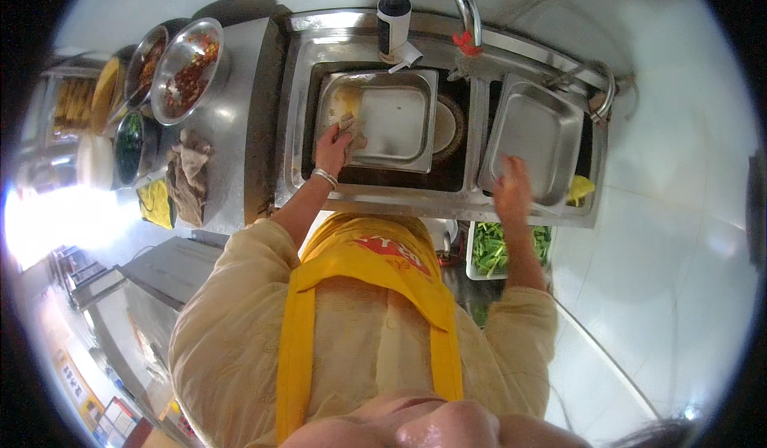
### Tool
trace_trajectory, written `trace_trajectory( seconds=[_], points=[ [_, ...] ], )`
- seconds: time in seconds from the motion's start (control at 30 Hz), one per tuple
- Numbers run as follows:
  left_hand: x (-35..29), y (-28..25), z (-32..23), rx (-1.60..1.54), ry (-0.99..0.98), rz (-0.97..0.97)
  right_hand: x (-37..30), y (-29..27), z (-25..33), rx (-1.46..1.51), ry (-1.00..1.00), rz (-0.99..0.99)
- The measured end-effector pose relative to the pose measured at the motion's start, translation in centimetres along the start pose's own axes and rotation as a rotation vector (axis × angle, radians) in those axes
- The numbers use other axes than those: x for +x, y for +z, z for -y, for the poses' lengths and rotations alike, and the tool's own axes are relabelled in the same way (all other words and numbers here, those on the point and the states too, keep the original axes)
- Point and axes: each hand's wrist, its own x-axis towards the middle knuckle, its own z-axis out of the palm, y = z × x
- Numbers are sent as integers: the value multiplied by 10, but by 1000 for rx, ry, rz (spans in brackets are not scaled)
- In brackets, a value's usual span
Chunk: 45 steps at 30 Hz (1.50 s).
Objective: The person washes several stainless steel containers and a tray in a sink by scrubbing them with a cloth and rinsing them under a faucet.
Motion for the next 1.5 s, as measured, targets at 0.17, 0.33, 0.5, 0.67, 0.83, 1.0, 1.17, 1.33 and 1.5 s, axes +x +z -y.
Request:
trace_trajectory(
  seconds=[0.17, 0.33, 0.5, 0.67, 0.83, 1.0, 1.17, 1.33, 1.5],
  points=[
    [11, -3, 21, -82, 75, -6, 59, 101, 75, 191, 61, 60],
    [-4, -11, 1, -11, -45, 31, 81, 134, 97, 27, 119, 11],
    [-8, -24, 22, -46, 112, -14, 92, 130, 104, -39, 261, 142],
    [-20, -32, 2, -48, -60, -3, 98, 137, 90, 38, 333, 202],
    [-4, -43, 35, -137, -66, -36, 103, 126, 95, 32, 434, 311],
    [-10, -38, 12, 4, -140, 23, 95, 116, 104, 36, 310, 122],
    [-16, -30, -1, -8, -114, 44, 95, 127, 96, -32, 298, 144],
    [-16, -31, 0, 15, -97, 31, 101, 116, 101, -75, 395, 392],
    [-17, -29, 3, -114, -127, 40, 116, 122, 97, 12, 483, 439]
  ],
)
